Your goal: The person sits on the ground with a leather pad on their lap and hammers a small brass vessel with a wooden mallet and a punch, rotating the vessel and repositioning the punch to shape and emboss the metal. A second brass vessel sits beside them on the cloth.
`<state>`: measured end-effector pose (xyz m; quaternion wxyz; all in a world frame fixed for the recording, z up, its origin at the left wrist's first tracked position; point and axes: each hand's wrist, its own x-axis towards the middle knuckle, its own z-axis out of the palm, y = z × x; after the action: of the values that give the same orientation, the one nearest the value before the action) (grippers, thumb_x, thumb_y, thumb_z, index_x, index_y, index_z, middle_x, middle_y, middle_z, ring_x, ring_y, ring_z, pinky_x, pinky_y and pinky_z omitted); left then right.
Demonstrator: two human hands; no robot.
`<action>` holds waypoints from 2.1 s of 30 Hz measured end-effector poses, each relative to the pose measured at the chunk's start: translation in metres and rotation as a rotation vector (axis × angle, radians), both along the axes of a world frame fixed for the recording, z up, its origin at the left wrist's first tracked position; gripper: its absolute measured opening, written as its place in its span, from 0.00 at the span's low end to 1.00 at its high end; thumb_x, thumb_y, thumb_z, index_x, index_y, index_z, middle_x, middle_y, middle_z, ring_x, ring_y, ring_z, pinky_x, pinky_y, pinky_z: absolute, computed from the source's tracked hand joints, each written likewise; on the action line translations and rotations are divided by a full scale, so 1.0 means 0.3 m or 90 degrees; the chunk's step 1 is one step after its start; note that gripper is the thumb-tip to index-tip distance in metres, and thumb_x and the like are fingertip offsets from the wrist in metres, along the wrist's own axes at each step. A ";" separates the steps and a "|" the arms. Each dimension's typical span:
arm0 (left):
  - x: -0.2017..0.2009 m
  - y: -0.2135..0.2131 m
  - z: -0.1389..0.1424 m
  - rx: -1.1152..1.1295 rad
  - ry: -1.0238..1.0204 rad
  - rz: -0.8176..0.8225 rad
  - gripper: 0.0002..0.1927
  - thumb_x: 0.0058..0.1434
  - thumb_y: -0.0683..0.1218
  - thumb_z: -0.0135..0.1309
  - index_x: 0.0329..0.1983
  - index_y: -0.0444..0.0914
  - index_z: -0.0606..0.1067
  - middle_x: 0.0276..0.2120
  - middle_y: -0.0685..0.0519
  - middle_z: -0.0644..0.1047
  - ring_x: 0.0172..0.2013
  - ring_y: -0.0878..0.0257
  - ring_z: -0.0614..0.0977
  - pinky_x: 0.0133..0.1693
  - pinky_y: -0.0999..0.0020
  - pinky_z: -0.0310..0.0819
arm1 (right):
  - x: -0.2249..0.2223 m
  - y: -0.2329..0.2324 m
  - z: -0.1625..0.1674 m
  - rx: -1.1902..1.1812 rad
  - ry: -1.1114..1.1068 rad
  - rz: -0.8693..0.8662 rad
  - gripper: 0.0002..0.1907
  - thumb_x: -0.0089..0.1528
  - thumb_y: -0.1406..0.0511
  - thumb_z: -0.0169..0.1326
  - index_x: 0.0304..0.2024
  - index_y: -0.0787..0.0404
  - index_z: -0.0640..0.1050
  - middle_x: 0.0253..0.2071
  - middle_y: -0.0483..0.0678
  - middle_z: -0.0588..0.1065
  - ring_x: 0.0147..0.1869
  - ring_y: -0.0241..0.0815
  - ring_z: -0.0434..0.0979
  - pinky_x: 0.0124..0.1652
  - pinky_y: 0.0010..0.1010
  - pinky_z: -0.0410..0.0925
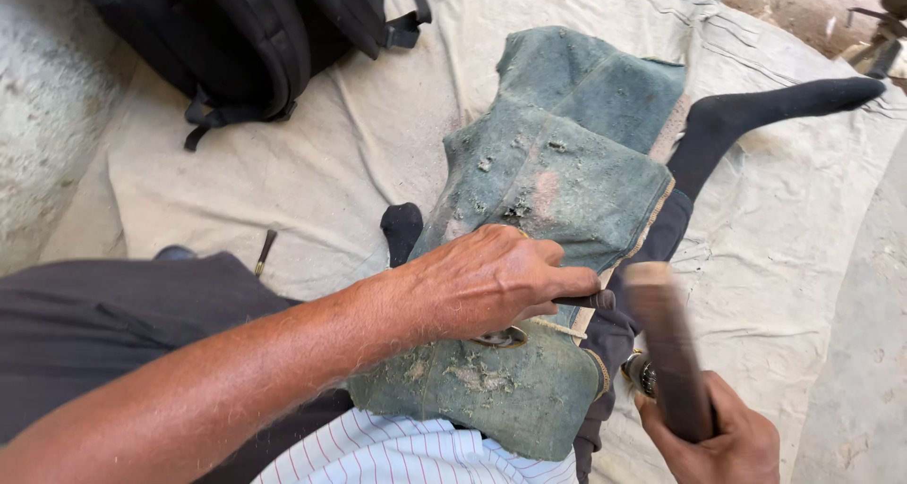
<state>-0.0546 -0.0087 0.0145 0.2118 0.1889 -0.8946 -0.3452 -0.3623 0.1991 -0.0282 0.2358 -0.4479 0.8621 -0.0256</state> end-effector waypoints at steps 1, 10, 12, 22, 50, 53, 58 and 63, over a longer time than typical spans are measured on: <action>0.001 0.000 -0.002 0.003 0.015 0.000 0.19 0.60 0.43 0.58 0.55 0.46 0.74 0.27 0.48 0.75 0.30 0.46 0.83 0.30 0.50 0.75 | 0.001 -0.017 0.004 -0.079 -0.155 -0.156 0.15 0.50 0.71 0.72 0.36 0.68 0.81 0.25 0.53 0.78 0.29 0.41 0.82 0.36 0.31 0.75; 0.011 0.005 -0.025 0.024 0.018 0.005 0.21 0.58 0.43 0.59 0.55 0.45 0.73 0.28 0.49 0.75 0.30 0.49 0.84 0.30 0.54 0.77 | 0.108 -0.091 0.155 -0.193 -0.114 -0.003 0.12 0.53 0.69 0.69 0.36 0.63 0.81 0.23 0.49 0.78 0.27 0.39 0.81 0.31 0.31 0.74; 0.015 0.008 -0.030 0.010 0.030 0.014 0.19 0.60 0.44 0.60 0.55 0.45 0.73 0.28 0.49 0.75 0.31 0.50 0.84 0.32 0.55 0.78 | 0.112 -0.111 0.176 0.077 0.090 0.122 0.17 0.50 0.68 0.76 0.38 0.62 0.83 0.21 0.52 0.77 0.25 0.42 0.80 0.32 0.32 0.75; 0.031 0.020 -0.036 0.019 0.015 0.033 0.20 0.61 0.45 0.59 0.58 0.49 0.74 0.29 0.50 0.74 0.29 0.49 0.83 0.31 0.54 0.78 | 0.059 -0.087 0.149 -0.172 -0.049 0.047 0.14 0.49 0.68 0.72 0.33 0.67 0.81 0.24 0.51 0.77 0.27 0.37 0.78 0.33 0.31 0.71; 0.058 0.044 -0.085 0.020 0.087 0.090 0.22 0.60 0.49 0.62 0.58 0.46 0.73 0.28 0.55 0.72 0.28 0.59 0.80 0.31 0.63 0.79 | 0.053 -0.170 0.260 -0.173 0.010 0.101 0.14 0.53 0.66 0.72 0.37 0.62 0.80 0.23 0.49 0.75 0.25 0.37 0.77 0.33 0.31 0.71; 0.065 0.048 -0.085 0.041 0.129 0.119 0.21 0.62 0.50 0.62 0.58 0.46 0.74 0.28 0.54 0.72 0.28 0.58 0.80 0.33 0.62 0.79 | 0.064 -0.190 0.282 -0.074 0.030 0.180 0.18 0.51 0.65 0.72 0.42 0.61 0.81 0.23 0.47 0.75 0.26 0.36 0.78 0.32 0.29 0.71; 0.067 0.045 -0.093 -0.013 0.163 0.125 0.20 0.62 0.48 0.61 0.57 0.44 0.75 0.29 0.52 0.73 0.30 0.55 0.81 0.33 0.59 0.77 | 0.136 -0.234 0.317 -0.079 0.032 0.061 0.16 0.57 0.65 0.71 0.43 0.62 0.80 0.22 0.53 0.76 0.25 0.39 0.74 0.28 0.33 0.68; 0.079 0.056 -0.101 -0.002 0.180 0.119 0.17 0.64 0.48 0.60 0.56 0.43 0.74 0.30 0.53 0.72 0.31 0.58 0.81 0.34 0.63 0.78 | 0.182 -0.274 0.371 -0.281 -0.007 0.174 0.15 0.55 0.61 0.66 0.40 0.60 0.78 0.27 0.49 0.78 0.32 0.35 0.79 0.37 0.27 0.71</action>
<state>-0.0310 0.0081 -0.0158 0.3674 0.2207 -0.8346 -0.3460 -0.3078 0.1169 0.0832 0.1385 -0.6005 0.7659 -0.1832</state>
